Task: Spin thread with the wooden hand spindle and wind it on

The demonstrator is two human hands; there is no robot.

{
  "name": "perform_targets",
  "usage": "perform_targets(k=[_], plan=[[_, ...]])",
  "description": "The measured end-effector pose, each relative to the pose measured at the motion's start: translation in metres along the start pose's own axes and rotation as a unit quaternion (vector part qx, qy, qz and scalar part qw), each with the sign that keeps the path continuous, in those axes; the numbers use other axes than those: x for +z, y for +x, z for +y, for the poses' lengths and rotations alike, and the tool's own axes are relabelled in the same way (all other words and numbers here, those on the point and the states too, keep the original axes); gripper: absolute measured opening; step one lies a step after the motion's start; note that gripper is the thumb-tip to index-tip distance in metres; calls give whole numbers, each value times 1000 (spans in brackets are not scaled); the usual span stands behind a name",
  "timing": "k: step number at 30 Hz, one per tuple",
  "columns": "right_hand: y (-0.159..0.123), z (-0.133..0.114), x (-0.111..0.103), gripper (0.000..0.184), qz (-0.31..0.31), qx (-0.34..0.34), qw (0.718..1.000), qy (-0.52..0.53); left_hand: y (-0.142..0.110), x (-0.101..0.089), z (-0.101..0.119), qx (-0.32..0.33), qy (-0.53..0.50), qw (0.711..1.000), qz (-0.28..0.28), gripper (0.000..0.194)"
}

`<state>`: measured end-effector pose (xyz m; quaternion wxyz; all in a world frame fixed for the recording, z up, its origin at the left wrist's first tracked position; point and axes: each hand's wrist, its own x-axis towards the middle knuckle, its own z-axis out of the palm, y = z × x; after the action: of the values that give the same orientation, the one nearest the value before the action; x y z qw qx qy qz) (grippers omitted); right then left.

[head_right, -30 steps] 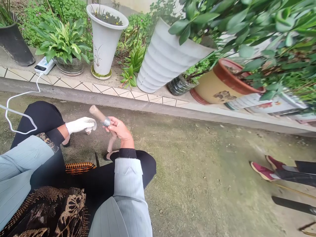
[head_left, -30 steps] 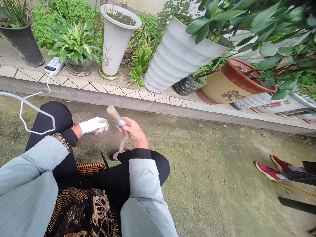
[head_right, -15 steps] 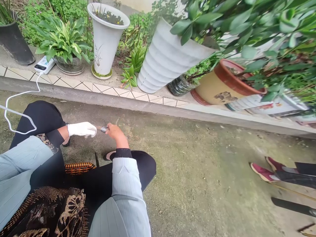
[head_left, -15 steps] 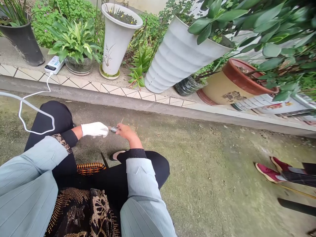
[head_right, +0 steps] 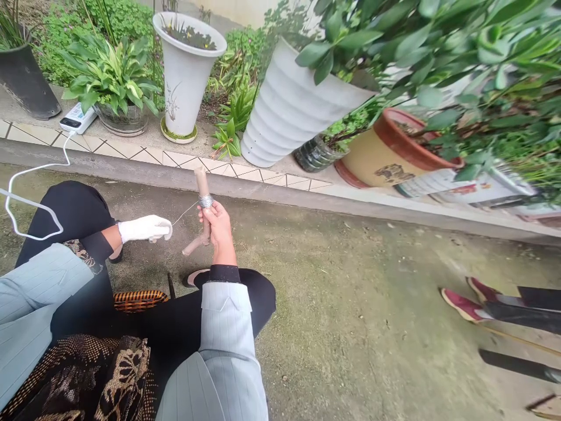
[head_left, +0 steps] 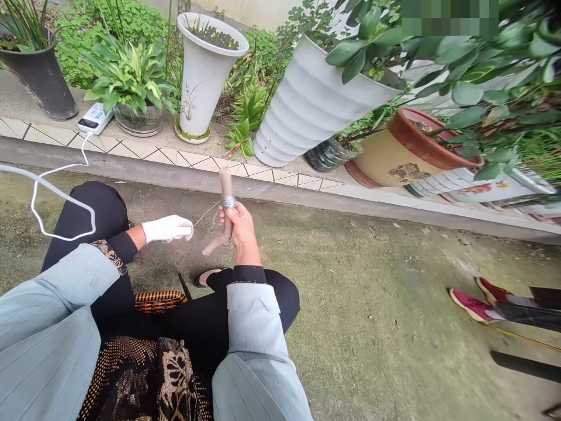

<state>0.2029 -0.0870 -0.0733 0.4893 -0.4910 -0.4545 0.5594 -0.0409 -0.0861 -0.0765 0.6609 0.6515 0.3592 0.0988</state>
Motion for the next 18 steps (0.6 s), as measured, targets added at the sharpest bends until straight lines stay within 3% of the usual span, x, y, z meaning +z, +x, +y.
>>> perform_targets(k=[3,5,8,11,14,16,18], plan=[[8,15,6,43,32,73,992,-101,-2,3,2,-5,15,998,-66,27],[9,21,10,39,36,108,967,-226,-3,4,5,-1,33,995,-96,24],[7,23,17,38,-3,122,879,-460,-5,6,8,18,76,992,-102,21],[3,22,22,38,-95,126,793,-589,-7,8,9,16,117,988,-99,22],[-2,20,22,35,-235,144,759,-590,-9,4,9,-10,116,990,-84,24],[-6,16,20,34,-346,189,771,-501,-9,-2,9,8,112,993,-42,23],[-11,9,15,36,-432,228,803,-342,-9,-10,10,47,115,992,13,22]])
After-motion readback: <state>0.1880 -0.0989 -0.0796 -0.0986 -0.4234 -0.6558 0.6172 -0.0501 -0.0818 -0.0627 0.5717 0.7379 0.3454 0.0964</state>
